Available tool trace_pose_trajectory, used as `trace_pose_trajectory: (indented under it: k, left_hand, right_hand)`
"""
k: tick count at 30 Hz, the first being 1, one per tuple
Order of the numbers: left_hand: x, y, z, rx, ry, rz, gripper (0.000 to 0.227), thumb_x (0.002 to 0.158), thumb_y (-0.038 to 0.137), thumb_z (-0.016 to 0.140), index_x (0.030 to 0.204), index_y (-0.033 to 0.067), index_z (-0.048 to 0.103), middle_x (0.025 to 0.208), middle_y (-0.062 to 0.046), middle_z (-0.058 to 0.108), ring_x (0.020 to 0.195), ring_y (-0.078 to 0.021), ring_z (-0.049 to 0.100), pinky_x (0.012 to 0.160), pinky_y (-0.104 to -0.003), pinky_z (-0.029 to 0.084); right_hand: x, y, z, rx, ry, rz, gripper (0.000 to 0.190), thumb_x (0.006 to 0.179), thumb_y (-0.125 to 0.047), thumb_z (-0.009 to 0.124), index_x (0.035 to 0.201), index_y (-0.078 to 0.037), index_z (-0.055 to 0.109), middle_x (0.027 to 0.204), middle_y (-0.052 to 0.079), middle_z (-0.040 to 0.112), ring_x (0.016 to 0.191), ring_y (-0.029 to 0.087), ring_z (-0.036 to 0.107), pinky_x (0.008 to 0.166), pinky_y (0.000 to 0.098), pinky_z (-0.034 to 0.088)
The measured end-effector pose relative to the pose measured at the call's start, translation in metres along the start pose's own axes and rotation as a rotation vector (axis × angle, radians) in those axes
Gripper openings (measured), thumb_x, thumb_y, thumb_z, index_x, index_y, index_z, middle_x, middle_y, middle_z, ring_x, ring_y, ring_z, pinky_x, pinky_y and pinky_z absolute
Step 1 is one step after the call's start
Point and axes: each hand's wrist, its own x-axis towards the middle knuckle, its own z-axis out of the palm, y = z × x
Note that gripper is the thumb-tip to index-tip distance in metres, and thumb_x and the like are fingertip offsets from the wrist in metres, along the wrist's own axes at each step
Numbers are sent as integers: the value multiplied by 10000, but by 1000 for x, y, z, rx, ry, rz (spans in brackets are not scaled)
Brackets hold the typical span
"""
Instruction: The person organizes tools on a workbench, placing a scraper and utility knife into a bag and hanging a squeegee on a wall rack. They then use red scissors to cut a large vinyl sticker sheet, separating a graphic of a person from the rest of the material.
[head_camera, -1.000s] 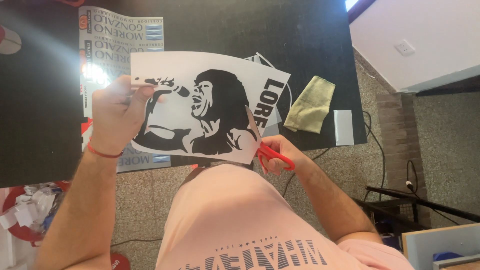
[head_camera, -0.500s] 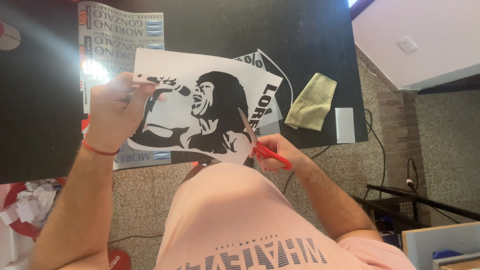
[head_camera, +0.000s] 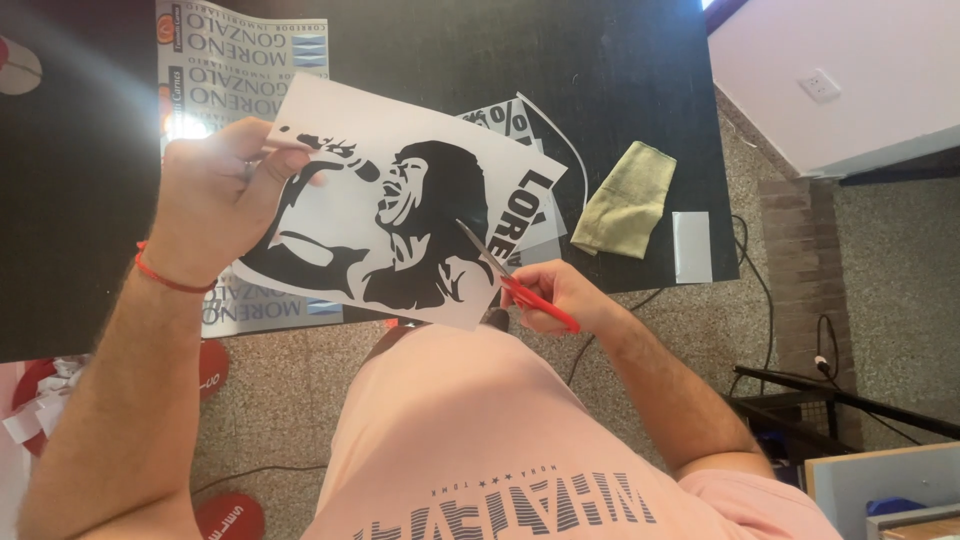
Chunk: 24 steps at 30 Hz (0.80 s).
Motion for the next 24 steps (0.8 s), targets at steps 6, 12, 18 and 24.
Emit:
trace_pose_trajectory:
  k: [6, 12, 18, 24]
  left_hand:
    - [-9, 0, 8, 37, 76, -7, 190, 1290, 135, 705, 1288, -23, 809, 1036, -52, 864, 700, -126, 685, 756, -308, 566]
    - [-25, -6, 22, -60, 155, -153, 191, 1265, 100, 716, 1194, -27, 840, 990, -92, 849, 673, -125, 604, 638, -299, 499]
    - [-39, -8, 36, -61, 202, -238, 264, 1252, 147, 680, 1134, 55, 898, 1033, -50, 842, 869, -171, 732, 716, -318, 548]
    - [-68, -46, 65, -319, 356, -30, 335, 1246, 211, 729, 1029, -43, 716, 705, -147, 682, 592, -181, 620, 642, -333, 532]
  right_hand:
    - [4, 5, 12, -87, 148, -21, 351, 725, 62, 539, 989, 25, 766, 613, 30, 583, 438, 115, 494, 450, 292, 464]
    - [11, 17, 21, 87, 89, -203, 297, 777, 112, 560, 1000, 44, 744, 496, 65, 537, 380, 144, 490, 576, 321, 641]
    - [18, 20, 41, 138, 221, -238, 70, 833, 49, 645, 882, 14, 682, 466, 55, 501, 378, 167, 471, 597, 380, 626]
    - [43, 96, 13, 308, 136, -479, 100, 866, 59, 763, 831, -9, 699, 461, 79, 539, 318, 177, 570, 609, 485, 679]
